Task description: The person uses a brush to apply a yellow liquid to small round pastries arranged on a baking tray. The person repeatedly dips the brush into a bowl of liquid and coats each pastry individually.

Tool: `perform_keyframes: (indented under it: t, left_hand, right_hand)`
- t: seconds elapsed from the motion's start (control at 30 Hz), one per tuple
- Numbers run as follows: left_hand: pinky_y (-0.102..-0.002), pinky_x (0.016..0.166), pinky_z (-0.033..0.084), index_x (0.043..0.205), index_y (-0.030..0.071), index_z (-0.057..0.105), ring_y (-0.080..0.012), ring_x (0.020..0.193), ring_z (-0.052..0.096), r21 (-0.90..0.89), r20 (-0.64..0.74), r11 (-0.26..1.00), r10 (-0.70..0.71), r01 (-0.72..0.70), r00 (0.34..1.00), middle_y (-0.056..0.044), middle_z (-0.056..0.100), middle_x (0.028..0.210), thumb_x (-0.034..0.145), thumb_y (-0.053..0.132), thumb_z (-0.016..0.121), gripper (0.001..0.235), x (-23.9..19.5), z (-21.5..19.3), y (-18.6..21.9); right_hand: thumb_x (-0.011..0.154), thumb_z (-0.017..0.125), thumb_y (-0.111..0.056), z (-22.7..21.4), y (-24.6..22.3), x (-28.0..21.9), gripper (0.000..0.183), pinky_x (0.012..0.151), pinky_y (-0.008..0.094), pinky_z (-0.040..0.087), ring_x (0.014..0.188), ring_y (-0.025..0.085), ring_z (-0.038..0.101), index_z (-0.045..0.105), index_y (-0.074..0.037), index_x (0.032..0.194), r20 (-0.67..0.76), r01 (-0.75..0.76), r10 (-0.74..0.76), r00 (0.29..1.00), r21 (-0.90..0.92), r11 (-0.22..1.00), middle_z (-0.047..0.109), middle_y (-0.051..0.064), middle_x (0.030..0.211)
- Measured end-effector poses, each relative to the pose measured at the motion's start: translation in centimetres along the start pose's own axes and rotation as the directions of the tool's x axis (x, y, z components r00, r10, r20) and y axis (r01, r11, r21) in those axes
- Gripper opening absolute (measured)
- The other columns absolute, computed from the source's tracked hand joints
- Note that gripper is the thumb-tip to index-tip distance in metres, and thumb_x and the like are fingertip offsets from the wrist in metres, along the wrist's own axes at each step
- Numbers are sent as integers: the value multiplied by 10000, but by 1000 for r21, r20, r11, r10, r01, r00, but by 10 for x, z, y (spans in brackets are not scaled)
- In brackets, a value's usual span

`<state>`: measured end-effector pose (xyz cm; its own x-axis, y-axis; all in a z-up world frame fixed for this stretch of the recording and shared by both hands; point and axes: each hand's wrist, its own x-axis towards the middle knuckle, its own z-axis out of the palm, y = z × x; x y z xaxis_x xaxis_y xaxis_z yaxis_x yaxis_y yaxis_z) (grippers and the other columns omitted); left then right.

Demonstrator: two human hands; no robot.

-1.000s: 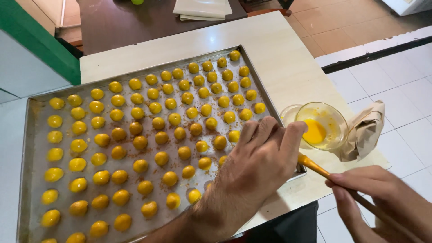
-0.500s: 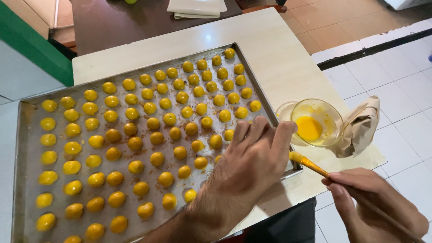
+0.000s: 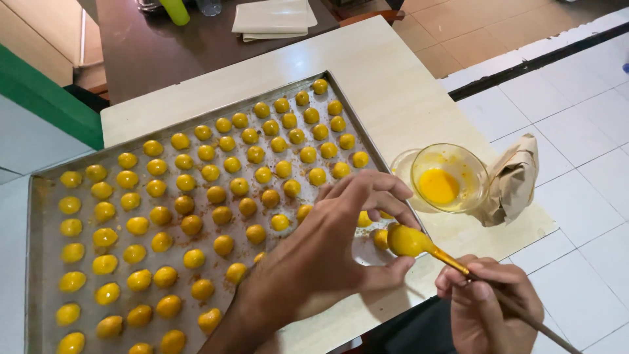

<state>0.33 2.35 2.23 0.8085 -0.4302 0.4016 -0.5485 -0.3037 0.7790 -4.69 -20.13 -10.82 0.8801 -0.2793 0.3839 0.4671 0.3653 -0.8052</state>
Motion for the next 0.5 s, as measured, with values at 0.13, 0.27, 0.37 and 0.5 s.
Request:
perform_keyframes:
  t: [0.13,0.27,0.37,0.5]
  left_hand:
    - [-312,1028,538,1256,88,460,-149,1057,754,-136,-25,990,22,-25,999,-43,731,1074,808,71,831,582,6,1,10]
    - [-268,956,596,1208,24,529,-169,1048,712,-461,25,884,-75,78,997,-117,617,1167,826,103,761,454,10,8,11]
    - [-276,957,562,1256,-6,534,-170,1061,676,-659,96,734,-136,165,986,-131,655,1139,857,217,768,513,11,18,2]
    - [-253,997,512,1333,-4,485,-142,1096,643,-903,234,323,-177,281,956,-71,674,1155,900,218,811,586,8,35,-17]
  right_hand:
    - [999,655,-61,-8,8,-9,153,663,358,553,813,347,618,665,17,1130,64,-59,46,997,234,971,634,236,915]
    - [1027,662,-94,4,10,-15,125,679,357,473,798,284,581,666,-13,1122,37,-48,37,999,395,917,654,154,945]
    - [1024,650,-86,10,12,-14,131,661,361,453,769,277,549,666,-16,1133,38,-17,0,999,438,899,619,144,917]
    - [999,696,-73,11,14,-19,155,679,362,484,801,310,575,674,0,1133,-18,-26,38,999,434,900,640,177,945]
